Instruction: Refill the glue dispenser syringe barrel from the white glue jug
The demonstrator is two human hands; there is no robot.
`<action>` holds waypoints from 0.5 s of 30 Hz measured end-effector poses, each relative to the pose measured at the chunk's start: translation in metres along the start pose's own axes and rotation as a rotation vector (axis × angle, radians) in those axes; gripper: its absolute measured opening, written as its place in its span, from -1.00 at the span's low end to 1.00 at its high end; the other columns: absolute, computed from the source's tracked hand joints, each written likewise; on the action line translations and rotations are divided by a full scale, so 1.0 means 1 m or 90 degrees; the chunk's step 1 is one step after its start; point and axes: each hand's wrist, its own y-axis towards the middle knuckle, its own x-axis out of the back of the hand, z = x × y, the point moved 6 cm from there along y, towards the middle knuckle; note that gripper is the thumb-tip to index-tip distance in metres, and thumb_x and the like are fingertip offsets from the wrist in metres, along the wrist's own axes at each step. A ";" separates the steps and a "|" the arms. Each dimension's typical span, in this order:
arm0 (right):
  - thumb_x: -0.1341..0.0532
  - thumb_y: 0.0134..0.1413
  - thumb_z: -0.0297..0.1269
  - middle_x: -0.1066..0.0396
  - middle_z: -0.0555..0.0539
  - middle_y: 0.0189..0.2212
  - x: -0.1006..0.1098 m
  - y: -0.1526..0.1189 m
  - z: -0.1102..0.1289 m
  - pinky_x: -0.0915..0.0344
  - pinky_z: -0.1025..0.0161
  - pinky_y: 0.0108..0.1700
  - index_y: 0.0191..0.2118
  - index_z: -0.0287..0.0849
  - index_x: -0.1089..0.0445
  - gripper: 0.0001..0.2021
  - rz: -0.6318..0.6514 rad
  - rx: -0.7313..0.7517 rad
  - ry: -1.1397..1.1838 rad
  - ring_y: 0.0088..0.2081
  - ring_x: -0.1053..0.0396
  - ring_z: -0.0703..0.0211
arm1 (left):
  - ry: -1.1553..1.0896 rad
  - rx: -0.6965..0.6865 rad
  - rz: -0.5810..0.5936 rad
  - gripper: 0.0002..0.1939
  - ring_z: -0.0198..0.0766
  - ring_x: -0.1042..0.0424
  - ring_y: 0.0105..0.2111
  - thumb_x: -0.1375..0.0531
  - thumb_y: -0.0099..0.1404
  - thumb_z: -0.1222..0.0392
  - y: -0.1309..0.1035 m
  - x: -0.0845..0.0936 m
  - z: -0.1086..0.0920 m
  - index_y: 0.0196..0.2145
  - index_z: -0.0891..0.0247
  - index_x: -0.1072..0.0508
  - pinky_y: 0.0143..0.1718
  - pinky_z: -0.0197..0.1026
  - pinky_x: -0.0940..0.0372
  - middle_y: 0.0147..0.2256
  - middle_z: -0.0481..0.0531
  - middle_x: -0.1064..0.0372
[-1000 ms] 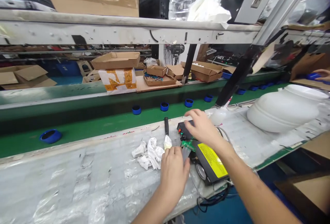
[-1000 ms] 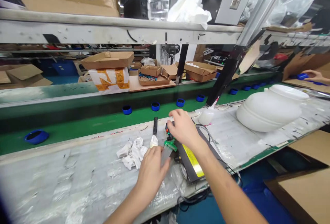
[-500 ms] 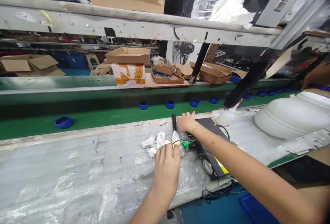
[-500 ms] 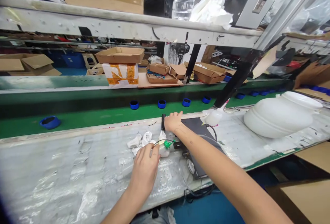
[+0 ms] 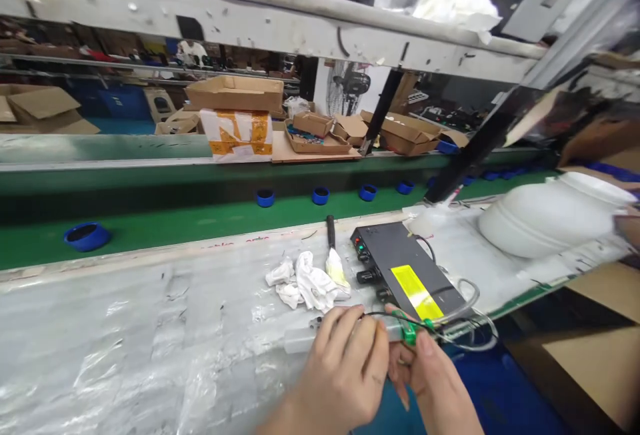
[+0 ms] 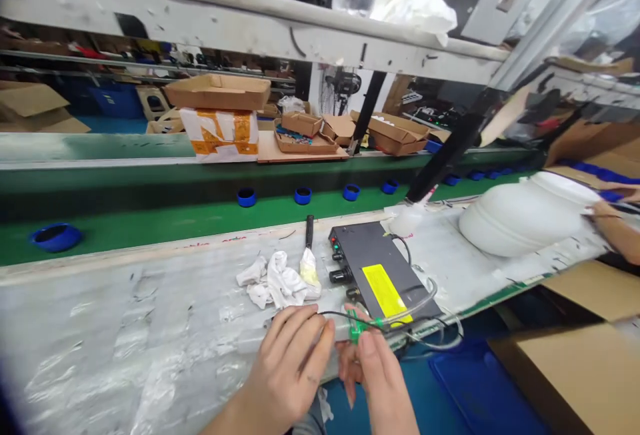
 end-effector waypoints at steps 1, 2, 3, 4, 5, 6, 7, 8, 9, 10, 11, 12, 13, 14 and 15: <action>-0.20 0.41 0.37 -0.21 -0.03 -0.52 0.002 0.003 -0.001 -0.22 0.31 -0.56 0.04 -0.22 -0.39 -0.36 -0.015 0.007 0.008 -0.52 -0.20 0.07 | -0.015 -0.018 0.003 -0.72 -0.02 -0.63 -0.11 -0.04 0.51 0.41 0.001 -0.003 -0.004 -0.11 0.44 -0.56 -0.03 0.00 -0.48 -0.24 0.18 -0.65; -0.28 0.33 0.40 -0.17 0.00 -0.55 0.004 0.005 0.001 -0.19 0.32 -0.57 0.09 -0.23 -0.38 -0.31 -0.032 0.012 0.010 -0.55 -0.16 0.10 | -0.023 -0.034 0.003 -0.72 -0.02 -0.62 -0.09 -0.03 0.52 0.40 0.002 -0.006 -0.008 -0.10 0.43 -0.56 0.00 0.01 -0.46 -0.23 0.17 -0.65; -0.36 0.25 0.39 -0.14 0.03 -0.57 0.006 0.007 0.003 -0.16 0.33 -0.59 0.12 -0.25 -0.37 -0.26 -0.051 0.015 0.007 -0.58 -0.13 0.12 | -0.016 -0.041 0.002 -0.71 0.00 -0.61 -0.07 -0.02 0.52 0.40 0.003 -0.008 -0.010 -0.08 0.42 -0.55 0.02 0.02 -0.44 -0.20 0.18 -0.65; -0.42 0.20 0.38 -0.11 0.05 -0.58 0.008 0.008 0.005 -0.13 0.35 -0.61 0.12 -0.27 -0.38 -0.24 -0.069 0.014 0.003 -0.60 -0.09 0.15 | 0.015 -0.035 0.010 -0.70 0.02 -0.60 -0.04 0.00 0.52 0.40 0.005 -0.011 -0.010 -0.05 0.41 -0.53 0.04 0.05 -0.42 -0.16 0.20 -0.65; -0.43 0.19 0.37 -0.09 0.06 -0.59 0.010 0.007 0.007 -0.10 0.37 -0.61 0.12 -0.28 -0.39 -0.24 -0.086 0.011 -0.002 -0.60 -0.07 0.18 | 0.063 -0.015 0.030 -0.68 0.04 -0.58 -0.01 0.03 0.52 0.43 0.006 -0.015 -0.009 -0.01 0.41 -0.50 0.04 0.07 -0.41 -0.12 0.25 -0.63; -0.41 0.23 0.37 -0.09 0.06 -0.58 0.010 0.006 0.008 -0.08 0.39 -0.61 0.11 -0.28 -0.40 -0.25 -0.102 0.006 -0.006 -0.60 -0.06 0.19 | 0.119 0.013 0.060 -0.65 0.05 -0.58 -0.02 0.06 0.50 0.46 0.008 -0.020 -0.006 0.04 0.43 -0.47 0.03 0.08 -0.41 -0.10 0.29 -0.62; -0.36 0.28 0.37 -0.10 0.05 -0.57 0.011 0.005 0.009 -0.07 0.39 -0.60 0.11 -0.28 -0.41 -0.27 -0.117 0.001 -0.010 -0.58 -0.07 0.19 | 0.173 0.043 0.095 -0.62 0.04 -0.60 -0.08 0.07 0.47 0.50 0.009 -0.026 -0.002 0.08 0.47 -0.44 -0.02 0.07 -0.42 -0.13 0.31 -0.62; -0.33 0.33 0.37 -0.13 0.02 -0.54 0.010 0.003 0.010 -0.08 0.39 -0.59 0.11 -0.28 -0.42 -0.29 -0.129 -0.002 -0.014 -0.56 -0.10 0.18 | 0.214 0.068 0.131 -0.61 0.01 -0.61 -0.18 0.07 0.45 0.53 0.010 -0.031 0.001 0.09 0.51 -0.42 -0.10 0.04 -0.44 -0.21 0.29 -0.61; -0.30 0.35 0.37 -0.16 0.00 -0.51 0.010 0.002 0.010 -0.09 0.39 -0.57 0.11 -0.27 -0.42 -0.30 -0.139 -0.003 -0.018 -0.53 -0.12 0.17 | 0.237 0.085 0.163 -0.62 -0.04 -0.59 -0.30 0.04 0.42 0.54 0.010 -0.036 0.004 0.07 0.53 -0.43 -0.20 -0.01 -0.44 -0.31 0.23 -0.58; -0.29 0.36 0.38 -0.20 -0.03 -0.47 0.010 0.002 0.011 -0.11 0.38 -0.55 0.10 -0.27 -0.43 -0.31 -0.146 0.001 -0.022 -0.51 -0.16 0.15 | 0.243 0.091 0.185 -0.66 -0.09 -0.54 -0.42 0.01 0.41 0.54 0.011 -0.041 0.006 0.02 0.51 -0.46 -0.30 -0.05 -0.42 -0.41 0.14 -0.54; -0.27 0.37 0.38 -0.22 -0.05 -0.45 0.010 0.003 0.011 -0.14 0.36 -0.53 0.09 -0.27 -0.43 -0.31 -0.151 0.006 -0.028 -0.49 -0.18 0.14 | 0.240 0.089 0.199 -0.71 -0.13 -0.48 -0.50 -0.02 0.39 0.54 0.011 -0.045 0.007 -0.07 0.46 -0.48 -0.39 -0.09 -0.39 -0.48 0.06 -0.47; -0.26 0.37 0.38 -0.23 -0.05 -0.44 0.011 0.004 0.011 -0.15 0.35 -0.52 0.08 -0.27 -0.44 -0.32 -0.155 0.013 -0.036 -0.47 -0.19 0.13 | 0.236 0.082 0.212 -0.76 -0.16 -0.43 -0.55 -0.06 0.38 0.53 0.012 -0.049 0.008 -0.16 0.39 -0.49 -0.45 -0.12 -0.35 -0.52 0.01 -0.42; -0.25 0.37 0.38 -0.22 -0.04 -0.46 0.013 0.007 0.011 -0.13 0.35 -0.52 0.06 -0.27 -0.44 -0.32 -0.156 0.021 -0.047 -0.49 -0.18 0.14 | 0.230 0.071 0.223 -0.79 -0.17 -0.41 -0.57 -0.08 0.37 0.52 0.013 -0.053 0.007 -0.23 0.33 -0.47 -0.48 -0.13 -0.32 -0.53 -0.01 -0.39; -0.25 0.37 0.39 -0.18 -0.02 -0.49 0.016 0.010 0.011 -0.10 0.35 -0.54 0.02 -0.28 -0.46 -0.32 -0.156 0.027 -0.061 -0.51 -0.14 0.15 | 0.222 0.061 0.234 -0.80 -0.17 -0.41 -0.57 -0.10 0.35 0.52 0.014 -0.056 0.007 -0.28 0.29 -0.45 -0.50 -0.14 -0.31 -0.53 -0.02 -0.38; -0.25 0.36 0.40 -0.14 0.00 -0.52 0.019 0.013 0.011 -0.06 0.35 -0.56 -0.03 -0.30 -0.46 -0.31 -0.155 0.035 -0.077 -0.53 -0.09 0.16 | 0.213 0.055 0.245 -0.79 -0.17 -0.41 -0.57 -0.12 0.32 0.52 0.015 -0.060 0.007 -0.32 0.26 -0.43 -0.50 -0.15 -0.30 -0.54 -0.03 -0.37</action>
